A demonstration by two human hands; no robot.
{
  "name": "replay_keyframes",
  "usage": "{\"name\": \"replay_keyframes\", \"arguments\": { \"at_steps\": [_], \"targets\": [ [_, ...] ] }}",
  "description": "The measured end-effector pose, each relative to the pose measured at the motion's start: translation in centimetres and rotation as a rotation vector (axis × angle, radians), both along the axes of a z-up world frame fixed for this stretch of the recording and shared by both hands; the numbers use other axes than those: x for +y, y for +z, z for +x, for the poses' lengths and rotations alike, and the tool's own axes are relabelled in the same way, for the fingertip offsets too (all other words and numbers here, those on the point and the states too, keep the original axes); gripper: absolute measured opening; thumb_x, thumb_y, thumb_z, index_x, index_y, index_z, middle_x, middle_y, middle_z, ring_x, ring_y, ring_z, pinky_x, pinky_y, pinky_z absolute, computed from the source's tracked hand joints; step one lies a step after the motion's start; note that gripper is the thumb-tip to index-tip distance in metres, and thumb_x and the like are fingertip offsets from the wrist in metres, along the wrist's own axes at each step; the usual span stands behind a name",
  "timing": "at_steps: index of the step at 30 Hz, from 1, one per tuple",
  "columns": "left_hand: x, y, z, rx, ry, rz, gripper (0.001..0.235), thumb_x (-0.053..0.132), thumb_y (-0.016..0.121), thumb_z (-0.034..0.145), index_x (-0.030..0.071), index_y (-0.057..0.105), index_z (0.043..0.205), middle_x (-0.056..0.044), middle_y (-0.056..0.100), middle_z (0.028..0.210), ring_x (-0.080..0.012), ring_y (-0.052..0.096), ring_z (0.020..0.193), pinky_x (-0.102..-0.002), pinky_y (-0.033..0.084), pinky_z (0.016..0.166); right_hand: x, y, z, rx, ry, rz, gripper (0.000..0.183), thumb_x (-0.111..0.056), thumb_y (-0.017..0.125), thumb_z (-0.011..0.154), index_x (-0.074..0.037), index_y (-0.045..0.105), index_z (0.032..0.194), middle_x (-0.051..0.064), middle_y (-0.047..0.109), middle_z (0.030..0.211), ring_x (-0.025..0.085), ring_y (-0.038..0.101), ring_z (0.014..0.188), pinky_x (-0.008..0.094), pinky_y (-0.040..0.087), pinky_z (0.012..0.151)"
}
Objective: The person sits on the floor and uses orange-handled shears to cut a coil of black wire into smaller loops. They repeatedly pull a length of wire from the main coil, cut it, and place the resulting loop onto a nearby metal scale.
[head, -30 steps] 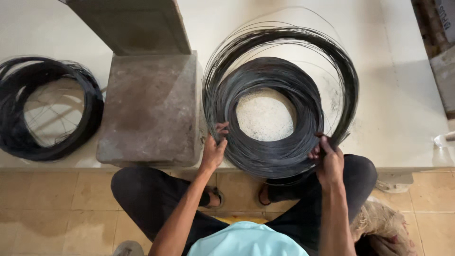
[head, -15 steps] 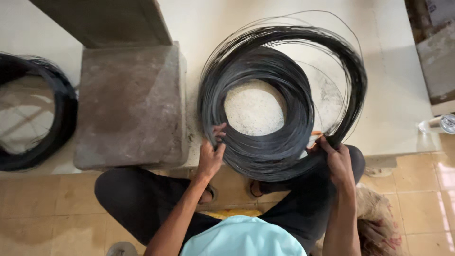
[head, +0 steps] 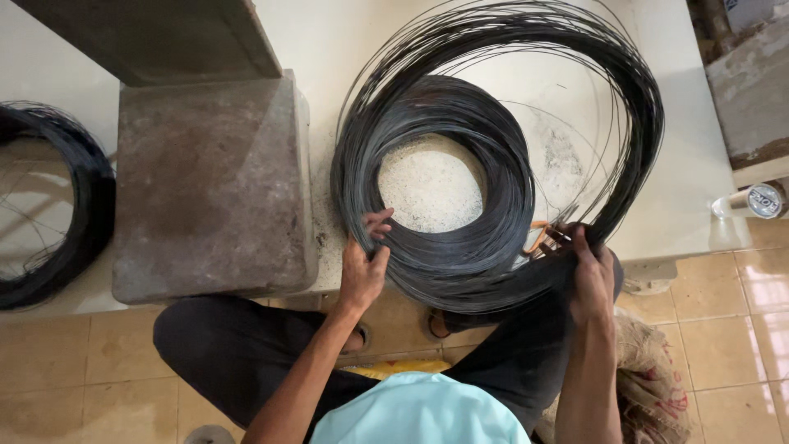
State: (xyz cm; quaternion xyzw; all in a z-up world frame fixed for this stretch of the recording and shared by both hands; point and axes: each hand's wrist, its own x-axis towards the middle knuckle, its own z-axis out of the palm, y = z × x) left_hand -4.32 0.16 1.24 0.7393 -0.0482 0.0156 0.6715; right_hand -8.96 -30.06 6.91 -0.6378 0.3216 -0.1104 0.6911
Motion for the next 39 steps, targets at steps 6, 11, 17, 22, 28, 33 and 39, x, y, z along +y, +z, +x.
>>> {"name": "replay_keyframes", "arguments": {
  "at_steps": [6, 11, 17, 22, 28, 33, 39],
  "targets": [
    [0.2, -0.4, 0.0, -0.014, -0.027, 0.023, 0.046, -0.007, 0.052, 0.080, 0.005, 0.053, 0.124, -0.010, 0.061, 0.131, -0.0197, 0.062, 0.109, -0.027, 0.050, 0.094, 0.1, -1.1, 0.8, -0.168, -0.062, 0.317, 0.027, -0.026, 0.055, 0.105, 0.000, 0.047, 0.106, 0.023, 0.058, 0.127, 0.044, 0.062, 0.115, 0.068, 0.053, 0.087],
    [-0.4, -0.6, 1.0, 0.010, -0.018, -0.003, 0.043, -0.010, 0.050, 0.081, 0.003, 0.052, 0.122, -0.013, 0.062, 0.127, -0.0212, 0.063, 0.107, -0.029, 0.051, 0.091, -1.9, -4.1, 3.0, -0.160, -0.003, 0.308, 0.028, -0.036, 0.051, 0.106, -0.011, 0.053, 0.094, 0.020, 0.066, 0.122, 0.027, 0.070, 0.092, 0.044, 0.058, 0.083],
    [-1.1, -3.9, 3.4, 0.059, 0.019, 0.004, 0.041, -0.006, 0.050, 0.080, 0.007, 0.053, 0.119, -0.009, 0.066, 0.121, -0.0181, 0.064, 0.102, -0.026, 0.051, 0.087, -4.8, -9.0, 5.0, -0.169, -0.119, 0.317, 0.029, -0.040, 0.060, 0.103, -0.014, 0.049, 0.110, 0.014, 0.066, 0.086, 0.016, 0.062, 0.056, 0.034, 0.061, 0.074],
    [-1.2, -6.6, 5.4, 0.132, 0.038, 0.069, 0.038, 0.001, 0.051, 0.079, 0.008, 0.053, 0.116, -0.009, 0.068, 0.122, -0.0197, 0.067, 0.103, -0.033, 0.052, 0.090, -4.8, -6.8, 6.1, 0.088, 0.073, 0.289, 0.086, -0.066, 0.056, 0.097, 0.010, 0.042, 0.134, 0.029, 0.063, 0.117, 0.008, 0.058, 0.052, 0.010, 0.042, 0.040],
    [-0.8, -7.6, 5.4, 0.169, 0.057, 0.042, 0.038, 0.001, 0.052, 0.076, 0.009, 0.055, 0.113, -0.011, 0.070, 0.119, -0.0193, 0.068, 0.100, -0.034, 0.053, 0.089, -5.4, -7.0, 6.6, 0.036, 0.068, 0.271, 0.036, -0.018, 0.066, 0.097, 0.003, 0.059, 0.126, 0.021, 0.066, 0.114, -0.001, 0.038, 0.047, 0.017, 0.048, 0.053],
    [-0.5, -11.2, 6.1, 0.238, 0.030, 0.066, 0.040, 0.004, 0.053, 0.079, 0.015, 0.058, 0.117, -0.004, 0.069, 0.119, -0.0168, 0.065, 0.103, -0.036, 0.049, 0.090, -4.8, -6.4, 5.5, -0.166, 0.123, 0.070, 0.019, -0.006, 0.065, 0.096, 0.004, 0.066, 0.112, 0.015, 0.061, 0.089, 0.019, 0.058, 0.080, 0.045, 0.052, 0.098],
    [-0.1, -9.5, 6.8, 0.297, 0.047, 0.173, 0.042, 0.007, 0.056, 0.082, 0.011, 0.056, 0.125, -0.017, 0.059, 0.125, -0.0367, 0.055, 0.124, -0.047, 0.042, 0.104, -4.7, -2.8, 5.8, -0.368, 0.393, 0.377, 0.061, 0.001, 0.049, 0.093, 0.006, 0.029, 0.150, -0.003, 0.034, 0.067, 0.001, 0.027, 0.048, 0.013, 0.028, 0.050]
  ]
}}
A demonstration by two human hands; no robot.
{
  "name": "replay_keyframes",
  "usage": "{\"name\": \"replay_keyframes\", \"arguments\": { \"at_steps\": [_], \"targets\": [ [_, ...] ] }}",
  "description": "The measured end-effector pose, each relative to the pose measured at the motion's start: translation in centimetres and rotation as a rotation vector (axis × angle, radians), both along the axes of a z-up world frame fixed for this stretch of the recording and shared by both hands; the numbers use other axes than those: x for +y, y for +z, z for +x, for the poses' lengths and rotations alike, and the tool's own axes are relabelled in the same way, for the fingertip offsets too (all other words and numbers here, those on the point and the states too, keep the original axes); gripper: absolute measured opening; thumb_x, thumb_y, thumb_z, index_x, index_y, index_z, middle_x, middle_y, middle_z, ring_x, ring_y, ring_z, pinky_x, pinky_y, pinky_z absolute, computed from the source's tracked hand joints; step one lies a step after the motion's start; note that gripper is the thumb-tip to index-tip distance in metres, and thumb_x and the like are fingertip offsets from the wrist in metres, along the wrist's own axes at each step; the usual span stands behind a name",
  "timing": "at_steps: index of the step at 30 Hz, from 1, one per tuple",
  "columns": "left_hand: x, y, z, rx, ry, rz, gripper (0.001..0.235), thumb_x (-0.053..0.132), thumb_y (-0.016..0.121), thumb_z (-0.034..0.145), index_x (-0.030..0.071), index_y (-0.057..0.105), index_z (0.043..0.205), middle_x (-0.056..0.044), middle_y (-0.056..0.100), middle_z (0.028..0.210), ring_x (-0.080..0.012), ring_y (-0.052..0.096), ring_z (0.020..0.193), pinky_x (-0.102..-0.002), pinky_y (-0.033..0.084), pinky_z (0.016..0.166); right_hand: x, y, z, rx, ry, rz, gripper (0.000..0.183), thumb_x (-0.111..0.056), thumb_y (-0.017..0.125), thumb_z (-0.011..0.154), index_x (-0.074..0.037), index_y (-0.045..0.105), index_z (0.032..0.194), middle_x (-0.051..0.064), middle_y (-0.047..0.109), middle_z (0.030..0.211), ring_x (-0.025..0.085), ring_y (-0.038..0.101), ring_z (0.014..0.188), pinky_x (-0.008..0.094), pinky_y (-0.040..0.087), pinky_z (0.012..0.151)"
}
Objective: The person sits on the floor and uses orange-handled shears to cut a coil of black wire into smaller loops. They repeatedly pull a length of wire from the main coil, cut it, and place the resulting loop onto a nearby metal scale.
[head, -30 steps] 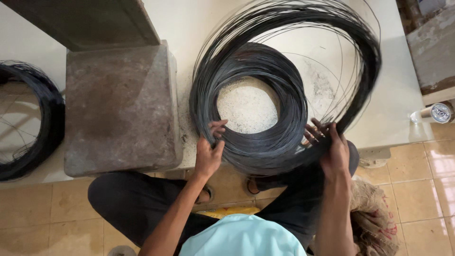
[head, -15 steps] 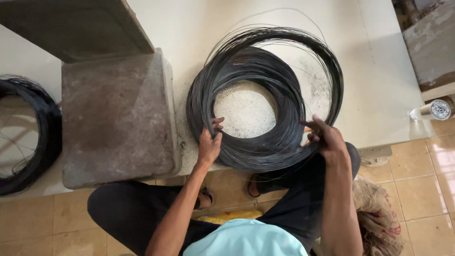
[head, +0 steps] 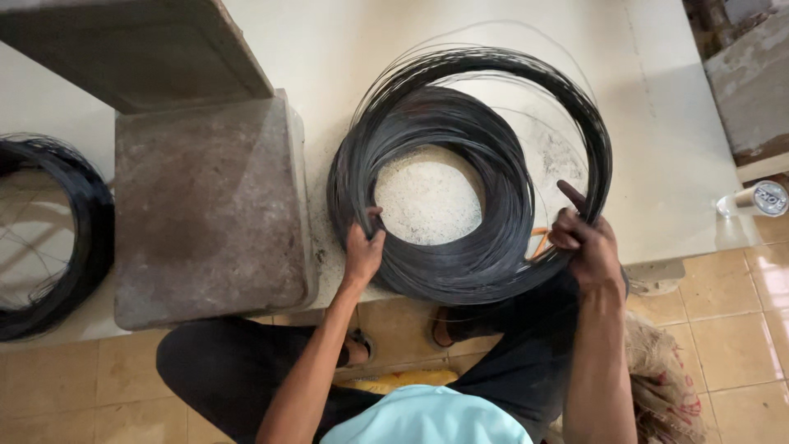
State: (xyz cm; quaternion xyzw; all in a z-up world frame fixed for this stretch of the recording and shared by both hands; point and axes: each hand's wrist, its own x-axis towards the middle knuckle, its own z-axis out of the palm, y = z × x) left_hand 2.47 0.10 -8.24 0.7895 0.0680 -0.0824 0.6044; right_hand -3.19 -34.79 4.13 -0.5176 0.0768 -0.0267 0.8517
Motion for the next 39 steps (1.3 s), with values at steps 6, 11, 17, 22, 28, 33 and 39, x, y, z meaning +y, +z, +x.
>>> {"name": "replay_keyframes", "arguments": {
  "at_steps": [6, 11, 17, 22, 28, 33, 39],
  "targets": [
    [-0.5, -3.4, 1.0, -0.070, -0.017, 0.054, 0.045, 0.010, 0.062, 0.077, 0.009, 0.060, 0.122, -0.020, 0.056, 0.114, -0.0374, 0.054, 0.117, -0.044, 0.041, 0.103, 0.1, 0.8, 0.8, 0.054, -0.050, -0.052, 0.033, -0.013, 0.047, 0.102, 0.004, 0.049, 0.131, -0.008, 0.023, 0.053, 0.001, 0.022, 0.038, 0.016, 0.023, 0.041],
    [-0.6, -2.9, 0.3, -0.120, 0.010, 0.048, 0.041, 0.003, 0.060, 0.078, 0.003, 0.057, 0.119, -0.024, 0.054, 0.111, -0.0419, 0.052, 0.114, -0.048, 0.039, 0.102, -1.5, -1.8, -0.5, 0.040, -0.039, -0.072, 0.027, -0.006, 0.052, 0.097, 0.001, 0.056, 0.121, 0.001, 0.034, 0.063, 0.004, 0.027, 0.045, 0.018, 0.027, 0.044],
    [-0.5, -5.1, 1.3, -0.300, 0.042, 0.105, 0.039, 0.002, 0.063, 0.079, 0.000, 0.054, 0.117, -0.026, 0.053, 0.110, -0.0443, 0.050, 0.112, -0.051, 0.036, 0.102, 2.2, 5.0, -0.2, 0.037, -0.130, -0.047, 0.032, -0.034, 0.045, 0.107, -0.006, 0.053, 0.094, -0.003, 0.028, 0.057, 0.004, 0.025, 0.042, 0.016, 0.021, 0.041],
    [-0.7, -4.0, 2.5, -0.197, 0.049, 0.080, 0.051, 0.005, 0.061, 0.084, 0.001, 0.044, 0.132, -0.027, 0.045, 0.125, -0.0478, 0.041, 0.124, -0.058, 0.029, 0.109, -1.2, 0.1, 0.9, 0.009, -0.171, -0.097, 0.022, -0.026, 0.049, 0.106, -0.005, 0.056, 0.107, -0.004, 0.030, 0.064, 0.002, 0.031, 0.042, 0.015, 0.026, 0.039],
    [-2.0, -4.4, 4.4, -0.231, 0.162, 0.379, 0.076, 0.009, 0.065, 0.068, -0.006, 0.038, 0.138, -0.033, 0.037, 0.141, -0.0486, 0.029, 0.137, -0.058, 0.020, 0.115, -1.1, -0.3, 0.5, 0.079, -0.207, -0.088, 0.028, -0.034, 0.063, 0.094, -0.011, 0.048, 0.086, -0.006, 0.022, 0.060, 0.004, 0.017, 0.045, 0.020, 0.012, 0.041],
    [-2.8, -3.0, 7.2, -0.473, 0.380, 0.271, 0.037, 0.022, 0.068, 0.080, -0.007, 0.062, 0.103, -0.025, 0.060, 0.102, -0.0408, 0.055, 0.103, -0.046, 0.040, 0.097, -3.3, -2.9, -0.4, -0.069, -0.002, 0.020, 0.029, -0.033, 0.068, 0.090, -0.007, 0.058, 0.098, -0.002, 0.030, 0.063, 0.005, 0.023, 0.044, 0.020, 0.017, 0.037],
    [-3.7, 2.3, 9.7, -0.042, 0.540, 0.075, 0.088, 0.024, 0.088, 0.067, 0.007, 0.044, 0.141, -0.019, 0.043, 0.144, -0.0325, 0.044, 0.133, -0.046, 0.040, 0.112, -1.4, -1.2, -0.6, -0.229, 0.183, 0.051, 0.036, -0.028, 0.071, 0.090, 0.006, 0.059, 0.092, -0.002, 0.023, 0.051, 0.004, 0.017, 0.038, 0.020, 0.016, 0.031]
  ]
}}
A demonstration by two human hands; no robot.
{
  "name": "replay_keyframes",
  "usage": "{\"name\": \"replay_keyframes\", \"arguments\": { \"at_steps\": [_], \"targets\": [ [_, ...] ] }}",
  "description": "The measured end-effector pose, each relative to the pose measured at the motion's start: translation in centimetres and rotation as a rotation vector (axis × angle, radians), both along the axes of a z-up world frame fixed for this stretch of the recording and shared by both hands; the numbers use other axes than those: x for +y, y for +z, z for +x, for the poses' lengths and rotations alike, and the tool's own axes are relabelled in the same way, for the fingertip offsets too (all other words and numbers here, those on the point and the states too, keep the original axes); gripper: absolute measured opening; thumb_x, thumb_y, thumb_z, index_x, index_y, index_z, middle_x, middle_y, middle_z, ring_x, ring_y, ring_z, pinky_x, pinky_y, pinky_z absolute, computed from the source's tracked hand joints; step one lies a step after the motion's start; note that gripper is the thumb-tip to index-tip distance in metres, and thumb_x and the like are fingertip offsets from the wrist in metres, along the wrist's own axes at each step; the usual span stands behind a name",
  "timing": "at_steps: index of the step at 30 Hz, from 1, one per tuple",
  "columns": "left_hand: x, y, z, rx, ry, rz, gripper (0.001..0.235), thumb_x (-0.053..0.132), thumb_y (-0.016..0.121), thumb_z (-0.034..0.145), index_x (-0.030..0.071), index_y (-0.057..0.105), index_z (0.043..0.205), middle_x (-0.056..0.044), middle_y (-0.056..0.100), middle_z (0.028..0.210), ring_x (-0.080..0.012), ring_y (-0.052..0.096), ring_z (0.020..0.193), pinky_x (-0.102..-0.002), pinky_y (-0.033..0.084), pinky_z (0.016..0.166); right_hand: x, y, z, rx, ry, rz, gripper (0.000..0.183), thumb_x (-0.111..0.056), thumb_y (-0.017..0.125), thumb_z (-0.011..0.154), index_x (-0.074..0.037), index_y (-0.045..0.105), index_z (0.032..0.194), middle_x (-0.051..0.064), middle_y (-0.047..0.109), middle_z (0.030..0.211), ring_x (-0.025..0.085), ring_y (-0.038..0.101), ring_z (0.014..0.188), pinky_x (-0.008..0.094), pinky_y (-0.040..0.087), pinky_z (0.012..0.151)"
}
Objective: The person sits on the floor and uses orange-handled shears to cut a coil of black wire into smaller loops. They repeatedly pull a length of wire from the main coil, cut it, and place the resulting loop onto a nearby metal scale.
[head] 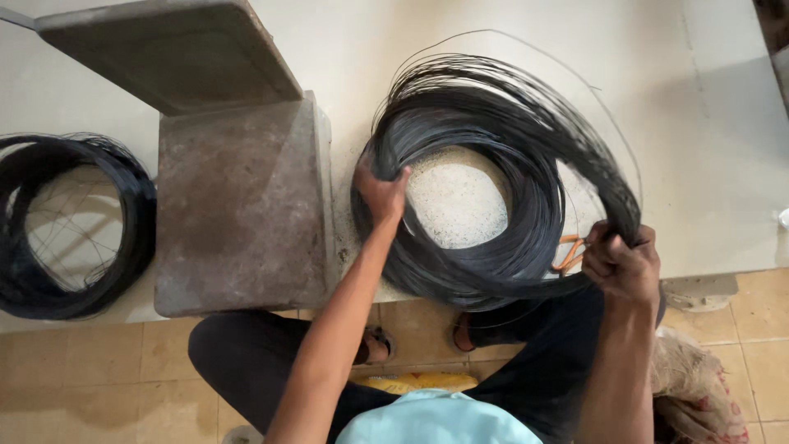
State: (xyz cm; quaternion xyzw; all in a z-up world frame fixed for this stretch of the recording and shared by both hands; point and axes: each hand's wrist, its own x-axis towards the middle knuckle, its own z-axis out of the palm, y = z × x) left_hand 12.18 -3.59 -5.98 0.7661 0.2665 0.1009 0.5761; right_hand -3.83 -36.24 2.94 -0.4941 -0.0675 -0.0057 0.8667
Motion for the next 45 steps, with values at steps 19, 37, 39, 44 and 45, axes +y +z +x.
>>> {"name": "replay_keyframes", "arguments": {
  "at_steps": [19, 37, 39, 44, 45],
  "targets": [
    [3.2, -4.6, 5.1, -0.021, -0.391, 0.391, 0.053, 0.045, 0.066, 0.086, 0.003, 0.065, 0.118, -0.023, 0.048, 0.123, -0.0394, 0.049, 0.116, -0.050, 0.040, 0.100, 1.8, 9.2, 5.1, 0.337, -0.230, -0.215, 0.038, -0.042, 0.068, 0.087, -0.008, 0.053, 0.095, -0.007, 0.021, 0.059, 0.002, 0.019, 0.044, 0.020, 0.010, 0.037],
    [5.4, -1.4, 3.4, 0.282, -0.633, -0.227, 0.059, 0.014, 0.047, 0.101, 0.006, 0.018, 0.152, -0.024, 0.065, 0.090, -0.0269, 0.067, 0.049, -0.037, 0.060, 0.044, -1.4, -6.1, 7.0, 0.694, -0.218, 0.215, 0.021, -0.032, 0.057, 0.102, -0.016, 0.051, 0.091, -0.010, 0.019, 0.056, -0.001, 0.014, 0.043, 0.013, 0.008, 0.034],
    [5.4, -1.1, 2.9, 0.299, -0.623, -0.289, 0.061, 0.016, 0.049, 0.100, 0.007, 0.018, 0.152, -0.024, 0.065, 0.086, -0.0295, 0.068, 0.050, -0.040, 0.060, 0.044, -2.0, -8.6, 6.5, 0.596, -0.146, 0.042, 0.025, -0.038, 0.044, 0.109, -0.016, 0.052, 0.100, -0.013, 0.015, 0.063, -0.004, 0.017, 0.046, 0.007, 0.017, 0.039],
    [6.1, 0.0, 2.2, 0.321, -0.593, -0.424, 0.065, 0.020, 0.054, 0.099, 0.010, 0.017, 0.152, -0.027, 0.066, 0.078, -0.0354, 0.069, 0.053, -0.047, 0.060, 0.044, -1.1, -9.6, 5.8, 0.657, -0.199, 0.014, 0.027, -0.037, 0.044, 0.109, -0.015, 0.054, 0.096, -0.012, 0.014, 0.062, -0.002, 0.016, 0.045, 0.010, 0.015, 0.038],
    [6.3, 0.1, 2.0, 0.332, -0.582, -0.468, 0.067, 0.021, 0.055, 0.098, 0.010, 0.017, 0.152, -0.028, 0.066, 0.075, -0.0373, 0.069, 0.054, -0.049, 0.060, 0.044, -1.2, -10.1, 5.5, 0.664, -0.213, 0.011, 0.028, -0.037, 0.044, 0.109, -0.014, 0.055, 0.096, -0.012, 0.013, 0.063, -0.002, 0.015, 0.045, 0.010, 0.015, 0.038]
  ]
}}
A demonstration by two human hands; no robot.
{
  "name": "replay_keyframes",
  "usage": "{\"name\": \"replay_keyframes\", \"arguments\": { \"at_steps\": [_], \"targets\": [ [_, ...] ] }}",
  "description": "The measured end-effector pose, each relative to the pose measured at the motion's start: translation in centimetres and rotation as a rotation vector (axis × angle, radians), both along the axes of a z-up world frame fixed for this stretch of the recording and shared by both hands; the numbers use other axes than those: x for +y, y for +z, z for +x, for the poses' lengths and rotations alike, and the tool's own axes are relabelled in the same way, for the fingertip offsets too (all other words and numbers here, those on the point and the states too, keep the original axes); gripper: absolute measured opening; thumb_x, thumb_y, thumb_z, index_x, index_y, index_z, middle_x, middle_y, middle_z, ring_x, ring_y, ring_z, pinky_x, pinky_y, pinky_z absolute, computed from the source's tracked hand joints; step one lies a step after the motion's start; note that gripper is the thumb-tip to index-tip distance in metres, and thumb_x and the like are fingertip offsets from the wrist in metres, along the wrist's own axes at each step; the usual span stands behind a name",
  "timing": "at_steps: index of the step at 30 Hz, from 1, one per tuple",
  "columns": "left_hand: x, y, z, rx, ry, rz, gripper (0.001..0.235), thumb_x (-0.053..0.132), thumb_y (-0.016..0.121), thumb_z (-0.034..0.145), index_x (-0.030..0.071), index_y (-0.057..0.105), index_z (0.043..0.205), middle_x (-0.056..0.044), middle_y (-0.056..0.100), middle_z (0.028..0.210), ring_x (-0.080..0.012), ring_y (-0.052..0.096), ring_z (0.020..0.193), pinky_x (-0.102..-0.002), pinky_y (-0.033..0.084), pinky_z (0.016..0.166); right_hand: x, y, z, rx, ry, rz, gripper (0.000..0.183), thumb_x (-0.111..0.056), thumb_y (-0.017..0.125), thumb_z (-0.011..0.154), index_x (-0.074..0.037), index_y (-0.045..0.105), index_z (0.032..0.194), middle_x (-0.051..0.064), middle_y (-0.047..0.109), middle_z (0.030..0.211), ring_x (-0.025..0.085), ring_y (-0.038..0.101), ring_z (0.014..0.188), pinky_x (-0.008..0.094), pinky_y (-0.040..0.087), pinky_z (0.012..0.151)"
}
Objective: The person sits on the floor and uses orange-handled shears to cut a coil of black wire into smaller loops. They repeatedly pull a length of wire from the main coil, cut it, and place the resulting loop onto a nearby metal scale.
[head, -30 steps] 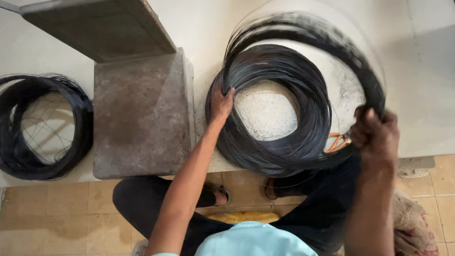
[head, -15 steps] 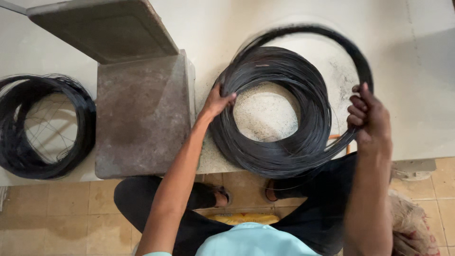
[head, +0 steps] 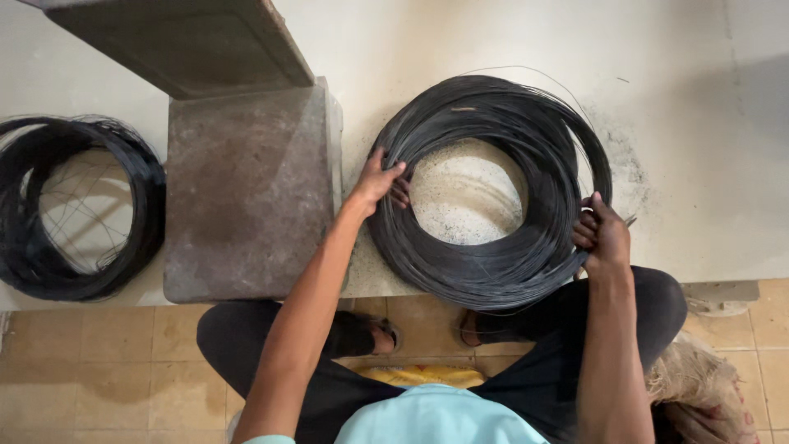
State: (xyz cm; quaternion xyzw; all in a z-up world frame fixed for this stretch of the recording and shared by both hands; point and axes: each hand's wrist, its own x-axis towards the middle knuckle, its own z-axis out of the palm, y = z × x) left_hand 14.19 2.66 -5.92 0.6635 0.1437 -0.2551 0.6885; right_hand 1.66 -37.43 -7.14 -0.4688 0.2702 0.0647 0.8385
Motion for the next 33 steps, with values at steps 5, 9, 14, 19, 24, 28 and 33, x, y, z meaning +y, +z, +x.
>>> {"name": "replay_keyframes", "arguments": {
  "at_steps": [5, 9, 14, 19, 24, 28, 33],
  "targets": [
    [1.5, 0.9, -1.4, 0.078, 0.104, -0.154, 0.030, 0.018, 0.077, 0.082, 0.001, 0.059, 0.099, -0.015, 0.067, 0.068, -0.0200, 0.065, 0.045, -0.030, 0.054, 0.035, 0.9, 3.2, -1.0, 0.028, -0.028, -0.089, 0.027, -0.034, 0.046, 0.110, -0.013, 0.053, 0.095, -0.012, 0.012, 0.063, -0.001, 0.015, 0.046, 0.012, 0.014, 0.039],
    [1.5, 8.2, -4.5, 0.034, 0.076, -0.060, 0.024, 0.015, 0.067, 0.092, 0.003, 0.057, 0.110, -0.012, 0.065, 0.072, -0.0168, 0.056, 0.043, -0.028, 0.045, 0.032, 4.5, 9.5, -2.9, 0.122, -0.163, -0.229, 0.023, -0.025, 0.054, 0.106, -0.009, 0.049, 0.091, -0.008, 0.016, 0.061, 0.004, 0.018, 0.051, 0.021, 0.012, 0.044],
    [2.4, 9.9, -7.2, -0.157, 0.095, 0.040, 0.018, 0.020, 0.058, 0.098, 0.004, 0.048, 0.098, -0.012, 0.061, 0.073, -0.0199, 0.057, 0.041, -0.032, 0.047, 0.033, 5.9, 10.9, -4.5, 0.064, -0.149, -0.228, 0.022, -0.025, 0.052, 0.107, -0.008, 0.049, 0.094, -0.005, 0.020, 0.063, 0.004, 0.019, 0.050, 0.019, 0.015, 0.041],
    [3.7, 9.7, -9.1, -0.288, 0.054, 0.118, 0.026, 0.031, 0.051, 0.099, 0.005, 0.047, 0.103, -0.011, 0.060, 0.069, -0.0219, 0.065, 0.048, -0.032, 0.057, 0.045, 6.6, 14.0, -5.0, 0.003, -0.116, -0.305, 0.023, -0.025, 0.051, 0.108, -0.008, 0.048, 0.094, -0.004, 0.018, 0.067, 0.006, 0.018, 0.053, 0.021, 0.013, 0.045],
    [3.7, 11.7, -10.4, -0.199, -0.002, 0.203, 0.044, 0.048, 0.048, 0.093, 0.011, 0.048, 0.117, -0.007, 0.062, 0.074, -0.0175, 0.066, 0.054, -0.030, 0.058, 0.057, 7.3, 16.1, -5.4, -0.072, -0.128, -0.436, 0.029, -0.026, 0.050, 0.110, -0.008, 0.049, 0.088, -0.003, 0.022, 0.064, 0.006, 0.021, 0.051, 0.022, 0.015, 0.045],
    [3.7, 12.1, -10.9, -0.111, 0.016, 0.024, 0.055, 0.053, 0.050, 0.087, 0.014, 0.043, 0.126, -0.012, 0.059, 0.074, -0.0242, 0.064, 0.048, -0.037, 0.059, 0.057, 7.2, 15.7, -5.2, -0.116, -0.111, -0.419, 0.029, -0.027, 0.051, 0.109, -0.008, 0.049, 0.087, -0.004, 0.022, 0.065, 0.005, 0.020, 0.052, 0.021, 0.015, 0.045],
    [4.1, 8.8, -11.3, -0.042, 0.070, -0.194, 0.031, 0.012, 0.064, 0.092, 0.012, 0.042, 0.115, -0.014, 0.059, 0.068, -0.0273, 0.060, 0.046, -0.043, 0.059, 0.047, 6.8, 14.6, -4.9, -0.014, -0.095, -0.396, 0.027, -0.023, 0.052, 0.108, -0.008, 0.048, 0.086, -0.005, 0.022, 0.063, 0.005, 0.019, 0.050, 0.021, 0.012, 0.043]
  ]
}}
